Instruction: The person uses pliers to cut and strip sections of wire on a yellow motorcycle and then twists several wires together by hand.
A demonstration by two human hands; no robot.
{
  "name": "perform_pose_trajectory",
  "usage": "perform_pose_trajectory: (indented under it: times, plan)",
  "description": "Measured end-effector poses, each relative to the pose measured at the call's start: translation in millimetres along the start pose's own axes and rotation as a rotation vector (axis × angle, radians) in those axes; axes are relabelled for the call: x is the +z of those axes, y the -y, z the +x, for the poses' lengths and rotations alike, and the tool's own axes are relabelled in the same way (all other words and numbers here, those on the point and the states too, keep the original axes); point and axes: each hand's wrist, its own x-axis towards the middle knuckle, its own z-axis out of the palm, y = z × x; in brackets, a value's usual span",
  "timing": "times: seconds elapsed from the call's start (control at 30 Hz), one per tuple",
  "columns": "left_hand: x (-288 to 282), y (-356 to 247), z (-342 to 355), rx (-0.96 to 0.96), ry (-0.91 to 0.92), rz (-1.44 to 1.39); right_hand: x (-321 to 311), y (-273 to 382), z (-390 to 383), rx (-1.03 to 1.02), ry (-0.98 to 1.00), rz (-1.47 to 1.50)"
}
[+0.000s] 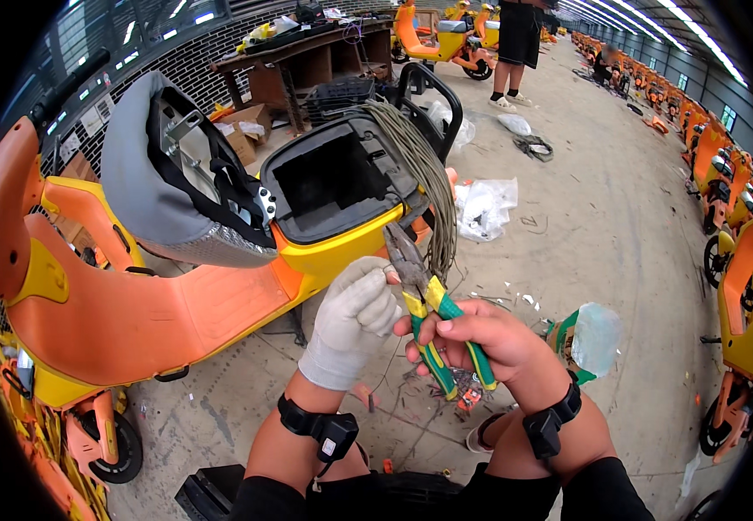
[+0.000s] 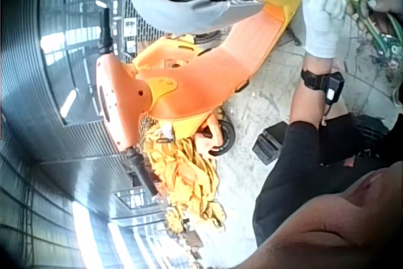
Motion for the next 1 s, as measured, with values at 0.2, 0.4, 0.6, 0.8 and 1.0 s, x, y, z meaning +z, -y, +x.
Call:
perform_pose_trajectory:
  times: [0.2,0.4,0.6,0.8,1.0]
  plan:
    - [5.9,-9.3,-0.6,-0.036,-0.147,0.303,4.3,6.2,-3.1,-0.032,-0.198,-0.534]
    - [1.9,-9.2,0.6,-0.048,-0.169,0.434,0.6,-0.3,-2.7,-0.253,-0.301,-1.068]
    - [7.6,-10.8,-1.1,-0.042,-0.213,0.502,3.7,-4.2,-0.3,-0.236,-0.404,-1.245]
    - [6.8,-11.2,0.8,-0.076,-0.157,0.363,2.5,-4.1,-2.5,-0.249,-0.389,-1.205]
    - [13.4,-11.7,-2.6,-0.078,-0.185,0.256,6.7,3.0,-4.8,-0.031,-0.362,-0.987]
